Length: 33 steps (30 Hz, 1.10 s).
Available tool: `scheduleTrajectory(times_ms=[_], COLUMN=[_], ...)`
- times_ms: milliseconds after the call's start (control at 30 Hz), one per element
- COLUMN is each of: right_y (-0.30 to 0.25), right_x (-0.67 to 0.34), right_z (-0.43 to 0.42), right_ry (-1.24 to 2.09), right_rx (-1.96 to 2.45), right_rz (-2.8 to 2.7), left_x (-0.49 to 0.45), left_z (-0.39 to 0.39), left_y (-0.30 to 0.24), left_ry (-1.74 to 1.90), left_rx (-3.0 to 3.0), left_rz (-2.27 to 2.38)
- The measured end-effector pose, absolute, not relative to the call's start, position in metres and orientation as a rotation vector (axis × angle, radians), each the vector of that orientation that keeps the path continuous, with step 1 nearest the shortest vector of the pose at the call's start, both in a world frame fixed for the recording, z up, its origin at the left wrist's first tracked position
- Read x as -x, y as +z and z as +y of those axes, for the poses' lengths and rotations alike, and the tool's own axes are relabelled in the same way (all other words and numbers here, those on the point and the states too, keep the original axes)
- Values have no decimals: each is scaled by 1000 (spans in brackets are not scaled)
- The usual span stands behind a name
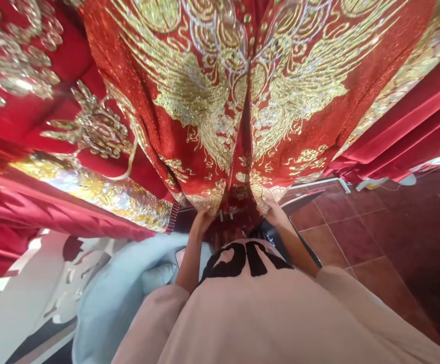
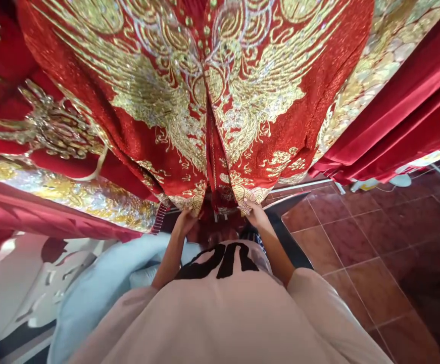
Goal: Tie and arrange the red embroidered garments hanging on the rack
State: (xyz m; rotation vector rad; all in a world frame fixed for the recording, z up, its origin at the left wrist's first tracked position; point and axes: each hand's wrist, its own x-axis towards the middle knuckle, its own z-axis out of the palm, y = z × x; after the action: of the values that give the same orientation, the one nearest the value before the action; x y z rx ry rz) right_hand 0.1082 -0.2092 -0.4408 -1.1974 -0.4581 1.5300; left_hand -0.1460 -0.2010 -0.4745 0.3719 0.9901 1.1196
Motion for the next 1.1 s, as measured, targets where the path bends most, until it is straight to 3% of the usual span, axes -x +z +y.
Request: scheduleTrajectory(times_ms=[167, 500, 1100], right_y=[-424, -393, -376], right_x=[-88, -47, -38], right_z=[-235, -239, -244], right_ry=[1647, 1559, 1388], right_rx=[1214, 1122, 1170], right_rz=[-459, -491, -529], left_x=[128, 68, 58], left_z=[-219, -233, -230], left_y=[-452, -415, -424], left_ry=[995, 1163, 1309], left_rx=[-379, -340, -441], left_rz=[932, 945, 1092])
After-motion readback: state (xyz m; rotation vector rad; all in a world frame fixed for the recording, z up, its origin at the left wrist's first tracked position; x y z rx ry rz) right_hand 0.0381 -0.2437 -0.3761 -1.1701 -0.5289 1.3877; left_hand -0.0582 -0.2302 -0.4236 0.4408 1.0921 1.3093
